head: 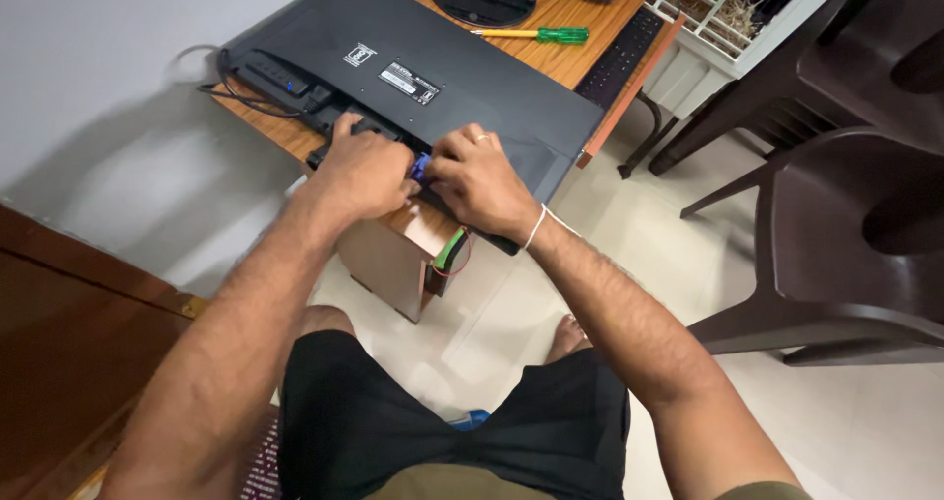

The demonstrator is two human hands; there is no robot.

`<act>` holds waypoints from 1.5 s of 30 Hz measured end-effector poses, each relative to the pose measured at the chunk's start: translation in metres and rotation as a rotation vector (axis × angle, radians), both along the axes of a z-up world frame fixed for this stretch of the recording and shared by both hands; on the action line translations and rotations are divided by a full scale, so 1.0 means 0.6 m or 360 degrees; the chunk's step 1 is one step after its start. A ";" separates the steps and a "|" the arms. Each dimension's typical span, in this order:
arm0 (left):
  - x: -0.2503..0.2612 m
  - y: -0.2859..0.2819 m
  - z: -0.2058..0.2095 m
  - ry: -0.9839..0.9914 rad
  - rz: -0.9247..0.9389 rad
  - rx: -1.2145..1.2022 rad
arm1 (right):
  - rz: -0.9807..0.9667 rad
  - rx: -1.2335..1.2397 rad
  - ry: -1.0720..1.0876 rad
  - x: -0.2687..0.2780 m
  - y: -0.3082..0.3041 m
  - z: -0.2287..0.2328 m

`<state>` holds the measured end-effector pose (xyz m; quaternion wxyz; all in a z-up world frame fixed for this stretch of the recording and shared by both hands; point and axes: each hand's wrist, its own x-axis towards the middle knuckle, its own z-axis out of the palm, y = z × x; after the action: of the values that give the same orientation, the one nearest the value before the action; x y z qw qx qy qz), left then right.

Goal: The person disconnects a VGA cable from a monitor, uses a screwdriver to remove screws from the back, and then carries the monitor across the room.

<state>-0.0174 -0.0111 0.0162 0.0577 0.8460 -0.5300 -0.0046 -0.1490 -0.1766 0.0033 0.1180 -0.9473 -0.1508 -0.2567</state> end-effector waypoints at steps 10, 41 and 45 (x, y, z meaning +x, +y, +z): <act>-0.003 0.016 -0.023 0.0010 -0.0131 -0.0197 | -0.0077 -0.0010 -0.0096 0.007 0.000 -0.019; -0.089 0.014 -0.090 -0.0864 -0.0173 -0.0993 | -0.0013 0.0541 -0.0114 -0.022 -0.010 -0.031; -0.097 0.009 -0.096 -0.0938 -0.0105 -0.0996 | 0.0023 0.0515 -0.0132 -0.017 -0.012 -0.035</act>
<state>-0.0756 -0.0056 -0.0415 0.1575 0.7355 -0.5263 0.3965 -0.1594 -0.1840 -0.0176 0.2645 -0.9035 -0.1190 -0.3156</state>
